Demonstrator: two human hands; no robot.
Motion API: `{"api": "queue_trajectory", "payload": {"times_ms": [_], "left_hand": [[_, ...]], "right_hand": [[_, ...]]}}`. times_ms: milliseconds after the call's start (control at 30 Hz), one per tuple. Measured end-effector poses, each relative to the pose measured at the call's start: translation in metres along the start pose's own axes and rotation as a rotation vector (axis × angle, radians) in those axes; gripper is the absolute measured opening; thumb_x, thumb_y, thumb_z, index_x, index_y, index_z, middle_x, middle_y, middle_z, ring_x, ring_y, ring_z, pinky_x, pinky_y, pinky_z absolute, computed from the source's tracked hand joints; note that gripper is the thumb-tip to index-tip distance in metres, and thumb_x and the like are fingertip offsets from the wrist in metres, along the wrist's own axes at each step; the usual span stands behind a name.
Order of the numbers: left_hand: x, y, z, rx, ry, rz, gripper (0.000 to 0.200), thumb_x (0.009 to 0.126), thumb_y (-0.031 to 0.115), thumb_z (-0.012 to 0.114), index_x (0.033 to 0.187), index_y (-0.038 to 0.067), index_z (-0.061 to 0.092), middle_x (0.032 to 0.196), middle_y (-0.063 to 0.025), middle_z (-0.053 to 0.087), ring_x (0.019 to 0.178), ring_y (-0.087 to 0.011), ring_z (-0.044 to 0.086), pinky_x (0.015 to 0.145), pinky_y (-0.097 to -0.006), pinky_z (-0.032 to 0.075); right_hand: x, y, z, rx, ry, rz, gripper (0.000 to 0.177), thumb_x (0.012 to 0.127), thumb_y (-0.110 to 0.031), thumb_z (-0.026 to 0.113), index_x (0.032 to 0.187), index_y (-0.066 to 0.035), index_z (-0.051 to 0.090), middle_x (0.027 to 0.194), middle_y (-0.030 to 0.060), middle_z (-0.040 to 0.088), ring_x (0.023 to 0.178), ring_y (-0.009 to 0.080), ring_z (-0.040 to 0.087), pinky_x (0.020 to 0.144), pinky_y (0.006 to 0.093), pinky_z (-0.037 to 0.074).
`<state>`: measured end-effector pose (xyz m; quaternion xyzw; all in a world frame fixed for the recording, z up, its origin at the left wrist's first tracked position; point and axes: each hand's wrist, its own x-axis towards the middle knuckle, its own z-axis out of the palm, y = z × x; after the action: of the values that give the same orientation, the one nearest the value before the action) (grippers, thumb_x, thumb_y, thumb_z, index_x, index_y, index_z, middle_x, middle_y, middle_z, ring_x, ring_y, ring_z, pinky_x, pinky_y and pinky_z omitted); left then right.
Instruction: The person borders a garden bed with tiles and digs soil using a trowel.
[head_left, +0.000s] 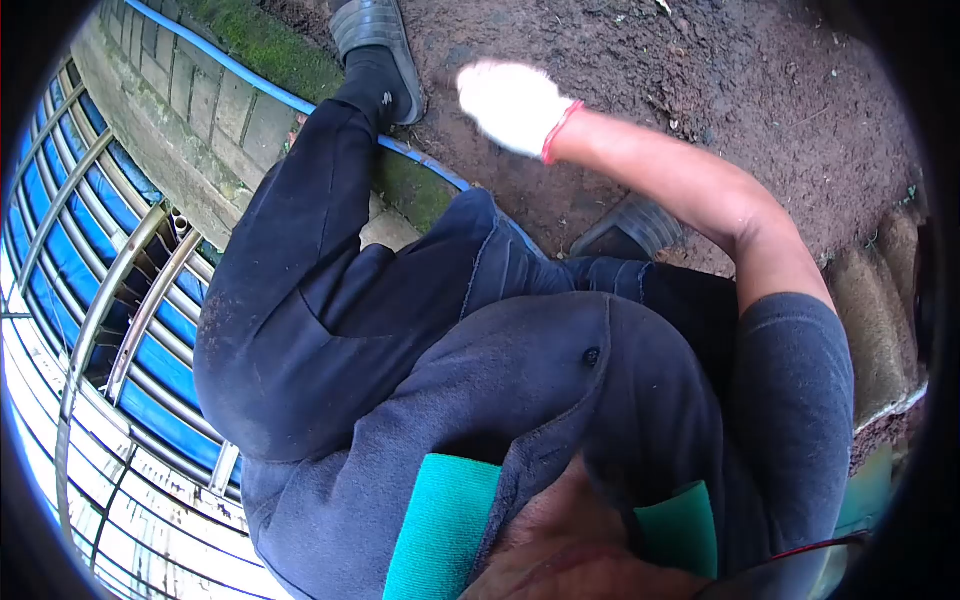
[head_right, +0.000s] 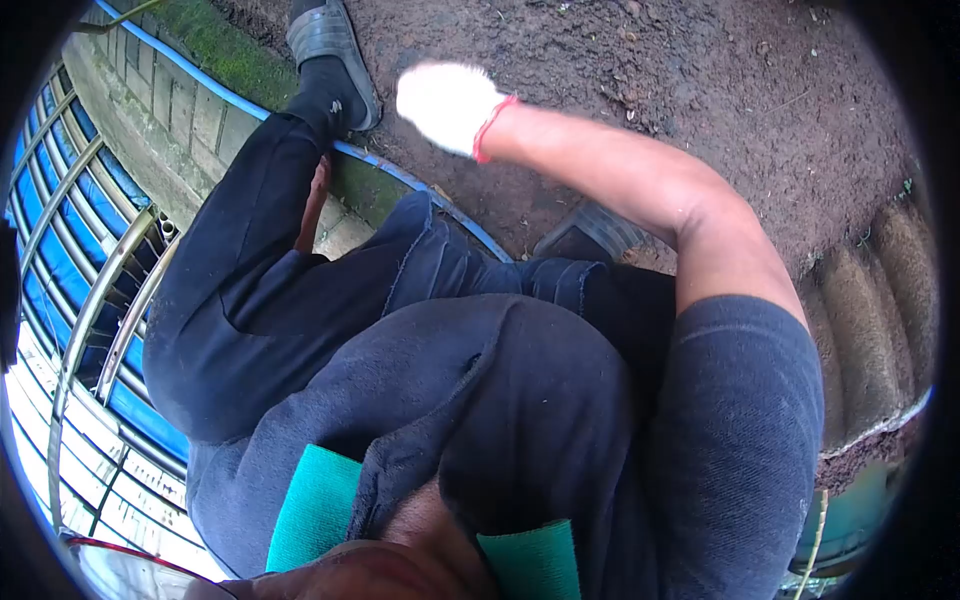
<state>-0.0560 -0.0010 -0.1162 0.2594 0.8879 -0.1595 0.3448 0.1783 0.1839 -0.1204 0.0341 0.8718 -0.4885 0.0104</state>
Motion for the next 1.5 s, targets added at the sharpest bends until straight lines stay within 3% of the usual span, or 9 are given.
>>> {"api": "queue_trajectory", "payload": {"times_ms": [167,233,367,433,700,1033,1333,1367,1500], "left_hand": [[0.002,0.010,-0.006,0.001,0.029,0.014,0.096,0.079,0.063,0.066,0.144,-0.003,0.041,0.121,-0.0354,0.041,0.117,-0.0462,0.050,0.101,-0.0498,0.037],[0.008,0.015,-0.005,0.002,0.031,0.022,0.094,0.080,0.062,0.066,0.144,-0.003,0.042,0.119,-0.0343,0.042,0.116,-0.0453,0.051,0.100,-0.0494,0.038],[0.011,0.025,-0.011,0.000,0.089,0.024,0.091,0.082,0.061,0.065,0.142,-0.004,0.043,0.116,-0.0321,0.045,0.113,-0.0436,0.053,0.098,-0.0486,0.039],[0.015,0.034,-0.009,0.000,0.107,0.031,0.090,0.082,0.060,0.065,0.142,-0.004,0.044,0.114,-0.0309,0.046,0.112,-0.0427,0.054,0.097,-0.0482,0.040],[0.019,0.034,-0.021,-0.029,0.146,0.041,0.084,0.086,0.057,0.064,0.139,-0.005,0.047,0.107,-0.0264,0.052,0.107,-0.0391,0.058,0.093,-0.0465,0.043],[-0.061,-0.075,-0.101,-0.085,0.052,0.093,0.076,0.090,0.053,0.063,0.135,-0.007,0.051,0.099,-0.0208,0.058,0.101,-0.0347,0.062,0.088,-0.0445,0.047],[-0.029,0.122,-0.179,0.357,-0.095,0.651,0.057,0.095,0.045,0.058,0.127,-0.002,0.061,0.111,-0.0233,0.065,0.101,-0.0377,0.064,0.092,-0.0424,0.049],[-0.017,0.141,-0.166,0.473,-0.039,0.786,0.054,0.097,0.042,0.058,0.129,-0.001,0.060,0.116,-0.0212,0.068,0.103,-0.0349,0.067,0.093,-0.0407,0.050],[0.031,0.183,-0.100,0.244,0.134,0.519,0.049,0.090,0.038,0.061,0.123,0.000,0.065,0.123,-0.0267,0.060,0.109,-0.0417,0.059,0.097,-0.0466,0.048]], "right_hand": [[0.033,0.032,-0.110,-0.379,0.226,0.335,0.024,0.080,-0.019,0.059,0.081,0.001,0.070,0.082,0.0256,0.069,0.079,0.0416,0.069,0.074,0.0482,0.055],[0.024,0.027,-0.096,-0.225,0.148,0.148,0.019,0.084,-0.016,0.056,0.087,-0.004,0.070,0.077,0.0186,0.068,0.070,0.0334,0.069,0.063,0.0422,0.056],[0.030,-0.032,-0.015,0.050,-0.150,0.109,0.026,0.082,-0.021,0.055,0.091,-0.003,0.072,0.094,0.0217,0.071,0.088,0.0386,0.069,0.081,0.0462,0.055],[0.018,-0.022,0.019,0.064,0.012,0.095,0.023,0.084,-0.018,0.055,0.089,0.001,0.066,0.088,0.0237,0.068,0.083,0.0403,0.068,0.076,0.0471,0.056],[0.032,0.087,-0.153,-0.372,0.234,0.232,0.018,0.080,-0.016,0.058,0.081,-0.001,0.068,0.077,0.0240,0.068,0.074,0.0414,0.067,0.071,0.0481,0.054],[-0.167,0.036,-0.100,-0.199,-0.423,-0.144,0.013,0.083,-0.018,0.059,0.091,-0.009,0.063,0.084,0.0137,0.064,0.076,0.0332,0.066,0.066,0.0449,0.055],[-0.113,0.079,-0.160,-0.596,0.004,0.112,0.022,0.084,-0.014,0.056,0.104,-0.008,0.062,0.084,0.0137,0.064,0.077,0.0332,0.065,0.068,0.0448,0.054],[-0.100,0.065,-0.189,-0.498,0.065,0.294,0.016,0.081,-0.016,0.057,0.083,-0.003,0.066,0.080,0.0201,0.068,0.075,0.0377,0.068,0.069,0.0461,0.055],[-0.104,0.041,-0.132,-0.371,0.129,-0.028,0.015,0.082,-0.015,0.058,0.091,-0.007,0.066,0.083,0.0138,0.066,0.078,0.0328,0.067,0.068,0.0432,0.054]]}}
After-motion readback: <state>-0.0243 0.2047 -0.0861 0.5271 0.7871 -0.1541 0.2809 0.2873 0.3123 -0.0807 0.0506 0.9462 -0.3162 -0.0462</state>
